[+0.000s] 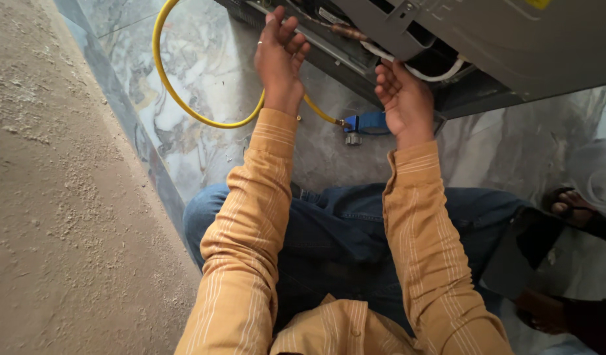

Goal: The person sits on the floor and connects a yellow hose from a blue pressure gauge to a valve on the bottom of an air conditioning unit. They manipulate the hose and gauge, adjusting the connection and observing the gauge throughout the process.

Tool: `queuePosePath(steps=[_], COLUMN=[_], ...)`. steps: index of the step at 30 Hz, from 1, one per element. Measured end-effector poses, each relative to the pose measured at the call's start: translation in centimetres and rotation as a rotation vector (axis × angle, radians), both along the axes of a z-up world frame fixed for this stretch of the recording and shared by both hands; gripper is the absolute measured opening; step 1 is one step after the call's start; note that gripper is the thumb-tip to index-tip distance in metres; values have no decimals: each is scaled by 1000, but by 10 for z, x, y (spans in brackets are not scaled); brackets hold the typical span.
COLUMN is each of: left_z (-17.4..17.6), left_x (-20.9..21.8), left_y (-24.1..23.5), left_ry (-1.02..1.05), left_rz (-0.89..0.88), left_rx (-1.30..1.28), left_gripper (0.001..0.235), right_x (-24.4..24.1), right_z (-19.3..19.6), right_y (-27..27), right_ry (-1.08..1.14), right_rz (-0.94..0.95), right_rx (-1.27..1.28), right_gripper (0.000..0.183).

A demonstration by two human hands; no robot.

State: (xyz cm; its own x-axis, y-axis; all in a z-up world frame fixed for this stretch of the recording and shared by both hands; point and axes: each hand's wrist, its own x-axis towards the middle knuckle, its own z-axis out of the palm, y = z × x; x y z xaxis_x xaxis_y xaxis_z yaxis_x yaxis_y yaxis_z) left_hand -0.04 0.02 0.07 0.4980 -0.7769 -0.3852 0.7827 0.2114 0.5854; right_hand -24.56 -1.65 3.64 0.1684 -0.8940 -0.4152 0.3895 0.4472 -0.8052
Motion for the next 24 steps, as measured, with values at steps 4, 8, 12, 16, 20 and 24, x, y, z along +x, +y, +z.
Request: queuePosePath(steps=[4, 8, 12, 16, 20, 24], left_z=[0, -3, -4, -6, -5, -4], left_x=[-1, -3, -2, -5, -6, -7], left_y=[0, 0, -4, -4, -4, -5], left_ry=[-1, 3, -4, 19, 7, 22], left_rz=[-10, 5, -3, -4, -17, -16], left_rx=[-8, -70, -42, -52, -26, -46], left_gripper=[45, 44, 44, 43, 43, 42], right_x=[7, 10, 18, 20, 24, 33], right_z=[-12, -27, -31, -24, -8, 1], right_y=[-7, -8, -13, -5, 3, 4], right_ry=[23, 41, 78, 101, 190, 211], right_rz=[-49, -146, -196, -186, -145, -150], right_rx=[-36, -88, -154, -166, -85, -73], right_gripper=[26, 19, 11, 13, 14, 16])
